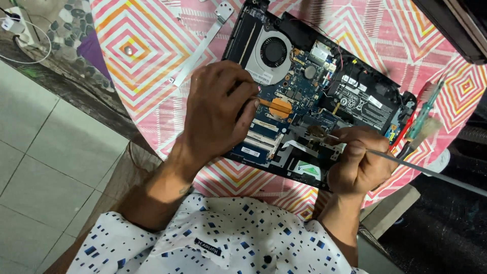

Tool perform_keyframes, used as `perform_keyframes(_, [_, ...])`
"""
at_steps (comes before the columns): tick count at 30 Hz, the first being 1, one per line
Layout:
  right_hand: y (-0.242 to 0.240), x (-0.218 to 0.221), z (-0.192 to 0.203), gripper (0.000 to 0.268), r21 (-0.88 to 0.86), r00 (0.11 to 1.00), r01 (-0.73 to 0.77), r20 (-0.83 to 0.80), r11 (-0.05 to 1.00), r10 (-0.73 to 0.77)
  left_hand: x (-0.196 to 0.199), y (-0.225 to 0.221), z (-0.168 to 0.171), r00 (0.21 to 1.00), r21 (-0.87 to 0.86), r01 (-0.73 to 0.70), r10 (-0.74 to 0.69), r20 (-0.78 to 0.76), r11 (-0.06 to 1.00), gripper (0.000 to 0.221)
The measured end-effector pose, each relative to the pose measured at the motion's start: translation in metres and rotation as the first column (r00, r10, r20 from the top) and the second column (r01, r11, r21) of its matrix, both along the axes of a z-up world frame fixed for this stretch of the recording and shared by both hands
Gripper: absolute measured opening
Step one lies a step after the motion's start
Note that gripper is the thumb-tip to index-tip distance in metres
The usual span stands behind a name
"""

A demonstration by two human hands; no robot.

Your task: Removing internal components from a laptop using a screwdriver and hands.

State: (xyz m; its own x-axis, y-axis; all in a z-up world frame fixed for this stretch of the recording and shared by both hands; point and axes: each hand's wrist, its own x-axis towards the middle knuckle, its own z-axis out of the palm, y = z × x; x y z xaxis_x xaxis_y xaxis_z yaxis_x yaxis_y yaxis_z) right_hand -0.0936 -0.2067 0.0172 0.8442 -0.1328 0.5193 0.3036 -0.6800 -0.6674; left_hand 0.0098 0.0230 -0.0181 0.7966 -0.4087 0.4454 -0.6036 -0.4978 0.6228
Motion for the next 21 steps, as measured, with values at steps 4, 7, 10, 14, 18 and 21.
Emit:
perform_keyframes(4, [-0.009,0.000,-0.015,0.035,-0.046,0.998,-0.031,0.050,0.998,0.033,0.001,-0.001,0.003,1.000,0.000,0.003,-0.003,0.002,1.000,0.011])
perform_keyframes(7, [-0.010,0.002,-0.020,0.031,-0.076,0.994,-0.083,0.066,0.994,0.088,0.001,0.000,0.004,1.000,-0.030,0.006,-0.006,-0.002,1.000,0.011])
perform_keyframes(10, [-0.004,0.006,-0.013,0.031,-0.082,0.994,-0.098,0.035,0.992,0.101,0.001,0.001,0.006,0.999,-0.060,0.034,-0.036,-0.030,0.998,0.008])
perform_keyframes(14, [-0.003,0.008,-0.014,0.030,-0.059,0.992,-0.117,0.044,0.991,0.120,0.001,0.002,0.002,1.000,-0.030,0.021,-0.022,-0.017,0.999,0.013])
perform_keyframes(18, [-0.002,0.007,-0.012,0.029,-0.042,0.993,-0.113,0.013,0.993,0.114,0.001,0.003,0.003,0.999,-0.015,0.039,-0.039,-0.025,0.999,0.014])
perform_keyframes(21, [0.001,0.008,-0.011,0.030,-0.012,0.996,-0.093,-0.001,0.996,0.093,0.000,0.003,0.003,0.999,-0.012,0.036,-0.036,-0.033,0.999,0.018])
